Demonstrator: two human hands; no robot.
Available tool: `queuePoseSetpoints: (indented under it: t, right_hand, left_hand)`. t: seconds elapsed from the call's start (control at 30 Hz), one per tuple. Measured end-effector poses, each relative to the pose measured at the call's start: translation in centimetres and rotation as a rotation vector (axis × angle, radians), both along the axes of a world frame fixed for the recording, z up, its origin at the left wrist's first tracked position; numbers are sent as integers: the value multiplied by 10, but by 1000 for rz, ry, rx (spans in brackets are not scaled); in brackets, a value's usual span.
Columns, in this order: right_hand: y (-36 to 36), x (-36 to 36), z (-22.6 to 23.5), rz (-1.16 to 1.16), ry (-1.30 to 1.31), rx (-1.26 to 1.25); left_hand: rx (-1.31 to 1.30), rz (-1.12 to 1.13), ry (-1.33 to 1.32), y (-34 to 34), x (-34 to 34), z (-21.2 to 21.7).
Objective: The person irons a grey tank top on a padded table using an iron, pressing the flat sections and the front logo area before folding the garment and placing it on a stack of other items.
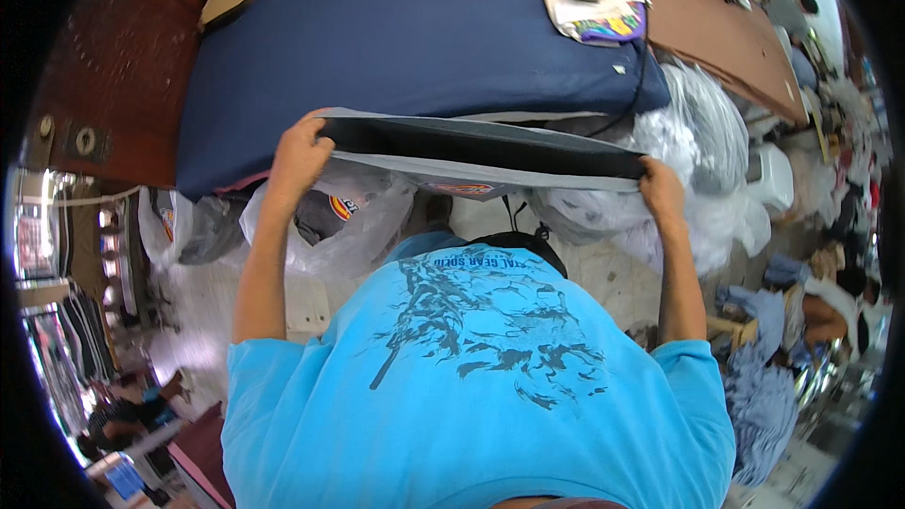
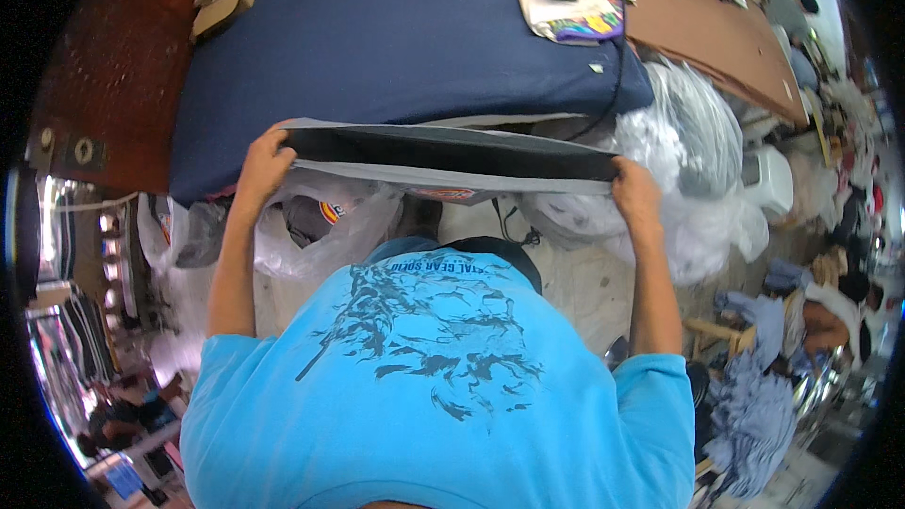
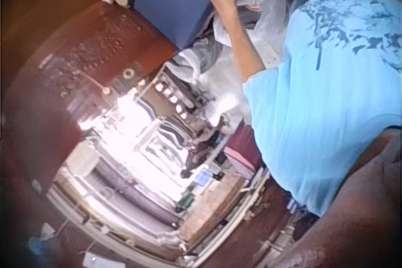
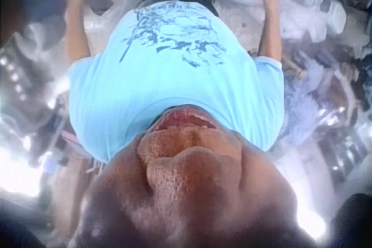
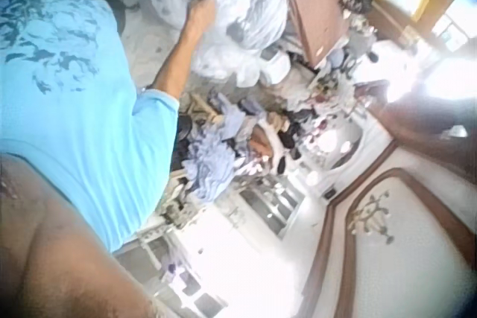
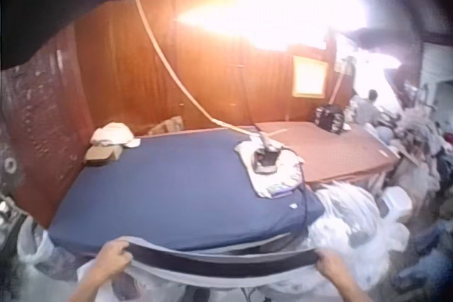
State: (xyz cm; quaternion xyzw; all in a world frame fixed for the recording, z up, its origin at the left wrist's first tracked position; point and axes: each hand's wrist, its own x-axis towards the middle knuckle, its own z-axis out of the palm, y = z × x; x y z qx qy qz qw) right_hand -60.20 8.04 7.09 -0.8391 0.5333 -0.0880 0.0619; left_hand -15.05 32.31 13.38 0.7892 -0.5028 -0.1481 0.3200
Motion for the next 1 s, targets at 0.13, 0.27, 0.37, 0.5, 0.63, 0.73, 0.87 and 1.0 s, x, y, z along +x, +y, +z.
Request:
queuePoseSetpoints:
  t: [0.13, 0.27, 0.37, 0.5, 0.63, 0.73, 0.87, 1.0]
  right_hand:
    - [-32, 42, 45, 308, -436, 84]
    - [-52, 71, 76, 452, -101, 321]
    - [-52, 88, 98, 504, -186, 501]
    - [-81, 89, 120, 548, -275, 418]
    - [-148, 104, 172, 488, -1083, 600]
    - [-185, 190, 222, 514, -1140, 245]
    - [-276, 308, 240, 339, -870, 138]
    - [-387, 431, 150, 479, -422, 452]
  left_hand:
    - [47, 144, -44, 38, 16, 8]
    - [344, 19, 54, 83, 43, 5]
    - [373, 82, 142, 113, 58, 3]
    - [-7, 314, 252, 123, 82, 29]
    - [-290, 278, 343, 134, 179, 106]
    - [-484, 186, 306, 97, 252, 159]
    - [-479, 135, 291, -59, 325, 171]
    - [-212, 242, 131, -205, 428, 50]
